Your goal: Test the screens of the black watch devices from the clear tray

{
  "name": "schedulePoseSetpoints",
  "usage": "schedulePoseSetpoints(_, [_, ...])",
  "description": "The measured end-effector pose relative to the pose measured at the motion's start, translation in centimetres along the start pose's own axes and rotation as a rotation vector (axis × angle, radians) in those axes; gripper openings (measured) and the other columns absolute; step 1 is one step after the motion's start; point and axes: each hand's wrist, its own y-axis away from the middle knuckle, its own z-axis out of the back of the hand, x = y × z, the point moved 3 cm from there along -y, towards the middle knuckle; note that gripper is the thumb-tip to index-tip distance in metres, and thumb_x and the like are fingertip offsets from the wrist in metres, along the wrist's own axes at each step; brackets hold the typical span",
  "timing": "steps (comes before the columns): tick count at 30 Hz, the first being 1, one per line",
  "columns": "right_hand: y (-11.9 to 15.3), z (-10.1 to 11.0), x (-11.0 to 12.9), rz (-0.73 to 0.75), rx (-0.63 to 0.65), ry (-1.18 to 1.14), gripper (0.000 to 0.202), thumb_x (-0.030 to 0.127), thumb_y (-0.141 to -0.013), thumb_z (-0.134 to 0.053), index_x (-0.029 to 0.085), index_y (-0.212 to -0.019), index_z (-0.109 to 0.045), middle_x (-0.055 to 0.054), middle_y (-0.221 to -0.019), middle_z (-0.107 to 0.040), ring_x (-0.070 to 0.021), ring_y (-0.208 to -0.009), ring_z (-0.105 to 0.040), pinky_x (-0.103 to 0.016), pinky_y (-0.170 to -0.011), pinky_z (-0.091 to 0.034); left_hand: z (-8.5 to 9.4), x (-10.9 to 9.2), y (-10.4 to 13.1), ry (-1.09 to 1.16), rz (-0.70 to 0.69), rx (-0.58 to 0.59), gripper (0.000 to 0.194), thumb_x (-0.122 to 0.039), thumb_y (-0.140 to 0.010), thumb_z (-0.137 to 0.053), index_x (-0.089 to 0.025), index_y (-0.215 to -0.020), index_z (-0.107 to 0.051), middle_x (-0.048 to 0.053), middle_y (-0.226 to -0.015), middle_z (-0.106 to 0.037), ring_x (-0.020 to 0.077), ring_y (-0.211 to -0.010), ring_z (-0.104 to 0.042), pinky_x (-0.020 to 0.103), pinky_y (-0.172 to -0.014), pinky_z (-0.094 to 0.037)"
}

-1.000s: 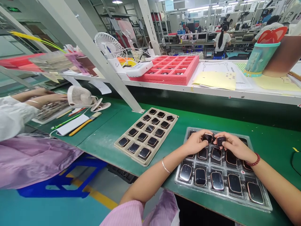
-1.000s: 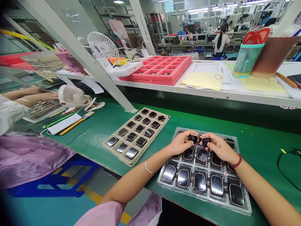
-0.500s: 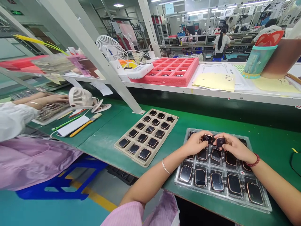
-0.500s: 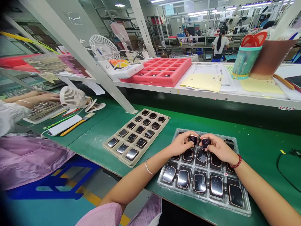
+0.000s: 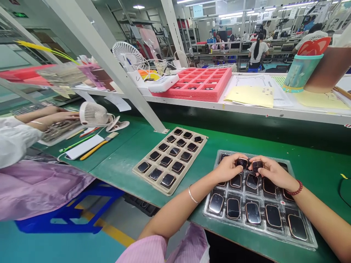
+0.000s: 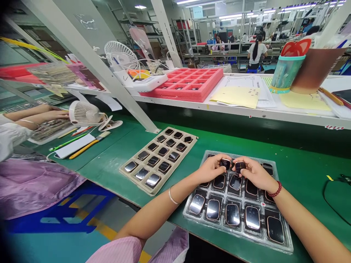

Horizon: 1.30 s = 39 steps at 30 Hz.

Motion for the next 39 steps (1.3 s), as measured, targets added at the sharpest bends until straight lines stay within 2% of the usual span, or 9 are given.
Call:
schedulePoseSetpoints(4, [0.0, 0.1, -0.2, 0.002, -0.01, 0.017, 0.03, 0.019, -0.082, -0.048, 0.02, -0.111, -0.054, -0.008, -0.099, -0.067, -0.0199, -0.081, -0.063, -0.036, -0.067, -0.054, 0.0, 0.2, 0.0, -0.012, 0.011, 0.0, 0.038, -0.012, -0.074, -0.052, -0.016, -0.111, -0.059, 0.004, -0.097, -0.064, 0.0089, -0.064, -0.051, 0.021, -0.061, -0.041])
schedulePoseSetpoints(11, [0.1, 0.1, -0.2, -0.008, -0.02, 0.043, 0.028, 0.024, -0.085, -0.048, 0.02, -0.112, -0.054, -0.008, -0.098, -0.067, -0.0192, -0.077, -0.063, -0.035, -0.066, -0.053, -0.1, 0.5, -0.1, 0.034, 0.005, 0.014, 0.037, -0.011, -0.076, -0.049, -0.017, -0.111, -0.059, 0.005, -0.102, -0.063, 0.0108, -0.071, -0.057, 0.023, -0.067, -0.045])
schedulePoseSetpoints(19, [0.0, 0.1, -0.3, 0.004, -0.009, 0.008, 0.028, 0.019, -0.083, -0.049, 0.02, -0.11, -0.054, -0.008, -0.099, -0.067, -0.0191, -0.077, -0.062, -0.035, -0.067, -0.053, 0.0, -0.5, 0.0, 0.008, 0.009, -0.001, 0.036, -0.01, -0.073, -0.052, -0.015, -0.108, -0.06, 0.005, -0.099, -0.064, 0.0094, -0.068, -0.052, 0.022, -0.062, -0.042])
schedulePoseSetpoints(29, [0.0, 0.1, -0.4, -0.007, 0.011, 0.007, 0.027, 0.019, -0.086, -0.047, 0.02, -0.112, -0.053, -0.007, -0.099, -0.065, -0.0168, -0.074, -0.06, -0.033, -0.068, -0.051, -0.1, 0.6, 0.0, 0.013, 0.017, 0.001, 0.037, -0.009, -0.076, -0.05, -0.016, -0.111, -0.058, 0.004, -0.095, -0.063, 0.0096, -0.067, -0.053, 0.022, -0.063, -0.044])
schedulePoseSetpoints(35, [0.0, 0.2, -0.8, -0.033, -0.005, 0.024, 0.027, 0.022, -0.086, -0.048, 0.02, -0.113, -0.052, -0.007, -0.098, -0.065, -0.0165, -0.071, -0.059, -0.034, -0.068, -0.051, -0.1, 0.4, 0.0, 0.016, -0.004, 0.013, 0.036, -0.009, -0.077, -0.048, -0.016, -0.11, -0.058, 0.005, -0.104, -0.063, 0.0111, -0.074, -0.057, 0.024, -0.069, -0.046])
schedulePoseSetpoints(39, [0.0, 0.1, -0.7, -0.03, -0.008, 0.013, 0.027, 0.022, -0.085, -0.048, 0.021, -0.112, -0.053, -0.007, -0.098, -0.065, -0.0169, -0.072, -0.059, -0.034, -0.067, -0.051, -0.1, 0.5, 0.0, 0.005, 0.017, 0.011, 0.036, -0.011, -0.077, -0.049, -0.016, -0.112, -0.058, 0.005, -0.097, -0.064, 0.0097, -0.066, -0.055, 0.023, -0.064, -0.045])
